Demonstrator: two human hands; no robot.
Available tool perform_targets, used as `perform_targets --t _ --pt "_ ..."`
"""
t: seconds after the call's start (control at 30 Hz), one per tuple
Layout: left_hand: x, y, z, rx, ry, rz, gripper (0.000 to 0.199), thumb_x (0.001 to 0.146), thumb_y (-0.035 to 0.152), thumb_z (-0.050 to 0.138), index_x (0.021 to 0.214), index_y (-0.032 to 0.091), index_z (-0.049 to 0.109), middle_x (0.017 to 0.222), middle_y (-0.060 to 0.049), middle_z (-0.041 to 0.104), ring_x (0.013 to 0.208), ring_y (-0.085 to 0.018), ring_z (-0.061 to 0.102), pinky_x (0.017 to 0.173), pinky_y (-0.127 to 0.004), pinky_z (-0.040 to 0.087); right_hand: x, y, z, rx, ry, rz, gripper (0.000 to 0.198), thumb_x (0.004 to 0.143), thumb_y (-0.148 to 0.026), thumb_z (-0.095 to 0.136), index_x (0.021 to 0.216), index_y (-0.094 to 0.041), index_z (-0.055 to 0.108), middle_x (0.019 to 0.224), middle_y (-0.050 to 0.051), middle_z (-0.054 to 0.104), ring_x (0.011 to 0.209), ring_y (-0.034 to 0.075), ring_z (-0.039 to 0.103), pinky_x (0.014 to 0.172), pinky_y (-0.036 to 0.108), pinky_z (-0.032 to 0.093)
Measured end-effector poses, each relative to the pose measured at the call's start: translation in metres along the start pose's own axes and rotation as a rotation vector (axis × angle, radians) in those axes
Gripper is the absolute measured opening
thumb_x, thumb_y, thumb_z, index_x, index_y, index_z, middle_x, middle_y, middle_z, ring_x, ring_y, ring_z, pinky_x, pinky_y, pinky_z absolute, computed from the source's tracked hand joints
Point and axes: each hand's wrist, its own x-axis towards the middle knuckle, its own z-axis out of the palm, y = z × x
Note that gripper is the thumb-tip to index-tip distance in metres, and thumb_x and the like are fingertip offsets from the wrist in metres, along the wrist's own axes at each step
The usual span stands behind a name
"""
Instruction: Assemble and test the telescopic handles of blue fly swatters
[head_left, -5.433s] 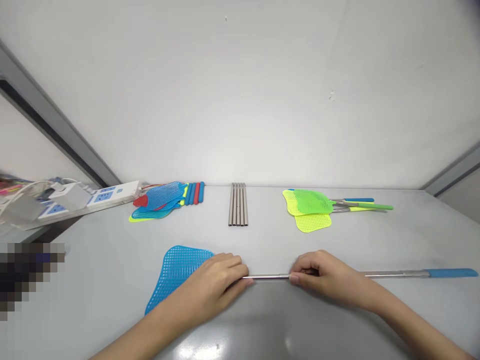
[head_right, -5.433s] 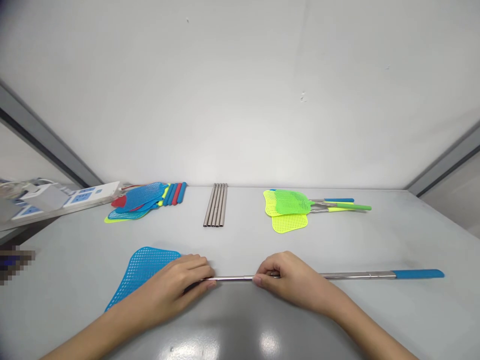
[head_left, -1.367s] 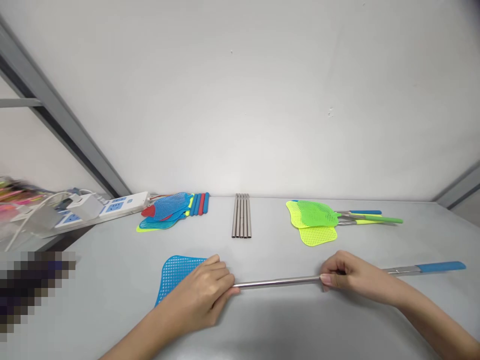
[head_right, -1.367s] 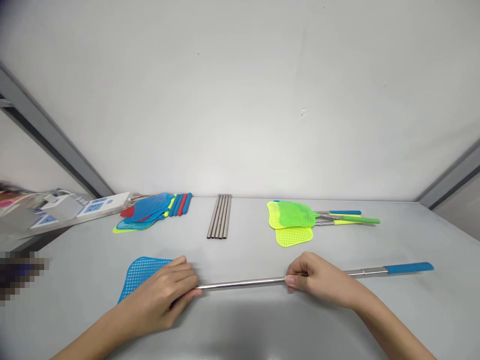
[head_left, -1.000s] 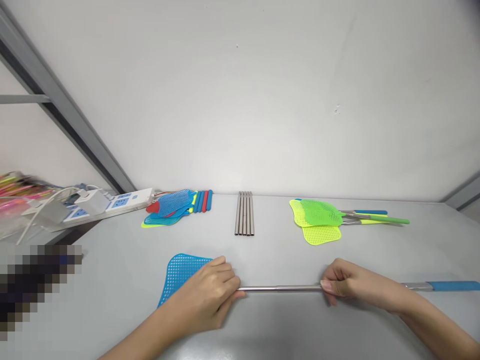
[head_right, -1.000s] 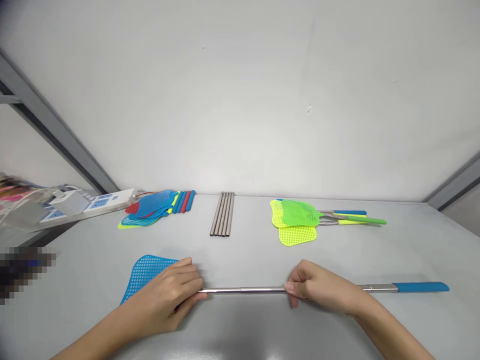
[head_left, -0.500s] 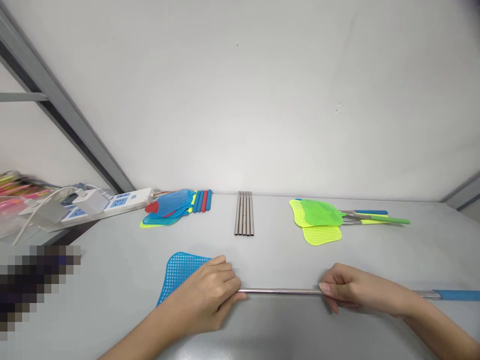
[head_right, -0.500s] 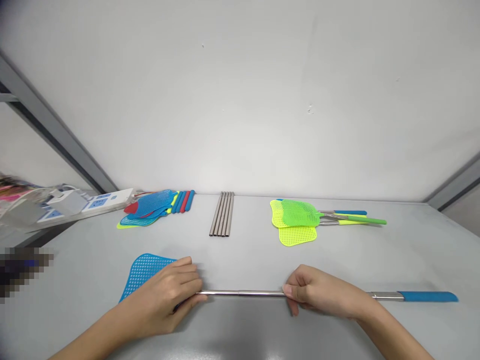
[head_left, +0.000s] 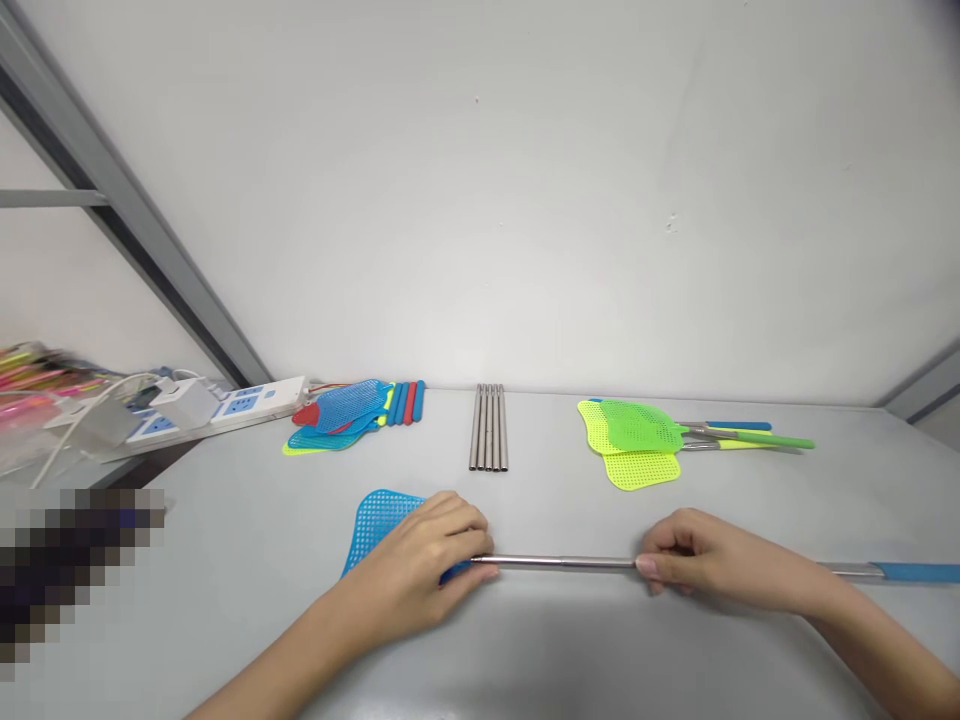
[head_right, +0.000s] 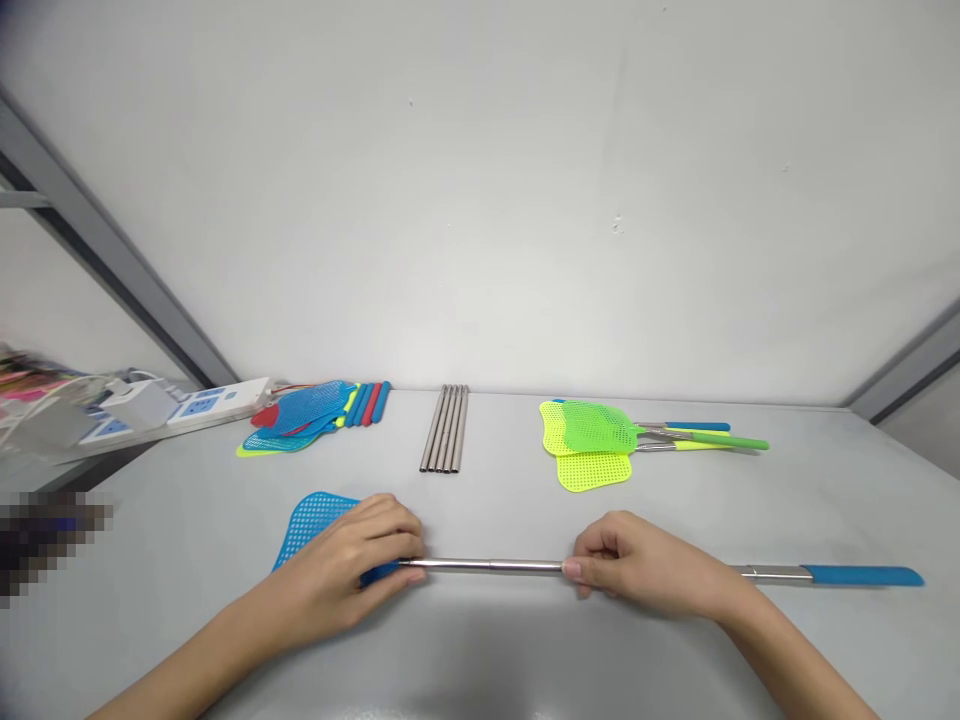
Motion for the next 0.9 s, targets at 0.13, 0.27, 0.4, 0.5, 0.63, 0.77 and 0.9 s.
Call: perform_targets --t 0.13,0.27,0.4,0.5,0.63,0.77,0.9 --pt "-0.001 -0.01 -0.002 0.056 0.129 -0.084 0.022 0.083 0.029 0.048 0.104 0.024 0.052 0.115 -0.005 0.046 0.107 -0.021 0.041 0.091 -0.039 0.035 -0.001 0.001 -0.004 -0.004 0.063 -0.021 0.036 0.082 -0.046 0.044 0.069 -0.015 0.058 0.056 -0.004 0.034 0.052 0.008 0.028 0.047 0.021 0.022" --pt "0.0 -0.025 -0.002 0.134 0.332 -0.282 0.038 0.082 0.035 0.049 0.118 0.025 0.042 0.127 -0.007 0.037 0.117 -0.024 0.033 0.097 -0.045 0.029 -0.003 0.0 -0.006 -0.015 0.107 -0.031 0.035 0.082 -0.044 0.044 0.068 -0.015 0.057 0.054 -0.004 0.029 0.051 0.008 0.025 0.046 0.022 0.019" --pt "0.002 -0.038 0.001 0.111 0.562 -0.532 0.047 0.081 0.041 0.046 0.122 0.021 0.036 0.127 -0.009 0.036 0.12 -0.024 0.031 0.1 -0.043 0.026 -0.004 0.0 -0.007 -0.019 0.125 -0.023 0.033 0.082 -0.043 0.045 0.066 -0.015 0.056 0.055 -0.005 0.027 0.051 0.008 0.023 0.047 0.023 0.018" --pt "0.002 -0.043 0.003 -0.002 0.582 -0.739 0.054 0.077 0.048 0.046 0.122 0.02 0.036 0.12 -0.009 0.045 0.112 -0.025 0.042 0.094 -0.041 0.034 -0.004 0.002 -0.007 -0.029 0.117 -0.026 0.036 0.083 -0.045 0.043 0.065 -0.015 0.054 0.055 -0.005 0.026 0.051 0.008 0.023 0.047 0.022 0.018" --pt "0.0 -0.042 0.004 -0.16 0.441 -0.923 0.046 0.075 0.053 0.044 0.109 0.023 0.047 0.103 -0.004 0.058 0.093 -0.023 0.055 0.079 -0.035 0.043 0.001 0.008 -0.003 -0.053 0.105 -0.037 0.037 0.084 -0.045 0.04 0.068 -0.016 0.057 0.055 -0.005 0.027 0.051 0.009 0.025 0.047 0.022 0.019" --pt "-0.001 -0.038 0.008 -0.169 0.473 -0.945 0.038 0.073 0.053 0.045 0.097 0.024 0.051 0.092 -0.001 0.06 0.083 -0.021 0.057 0.073 -0.032 0.043 0.01 0.013 0.005 -0.025 0.109 -0.025 0.038 0.085 -0.042 0.038 0.065 -0.015 0.054 0.054 -0.005 0.028 0.051 0.009 0.028 0.047 0.021 0.022" --pt "-0.001 -0.031 0.01 -0.146 0.526 -0.948 0.036 0.072 0.053 0.046 0.093 0.023 0.051 0.085 0.0 0.06 0.077 -0.02 0.057 0.068 -0.03 0.043 0.013 0.015 0.011 0.041 0.092 -0.016 0.036 0.084 -0.038 0.04 0.06 -0.014 0.051 0.054 -0.004 0.029 0.05 0.008 0.028 0.047 0.021 0.023"
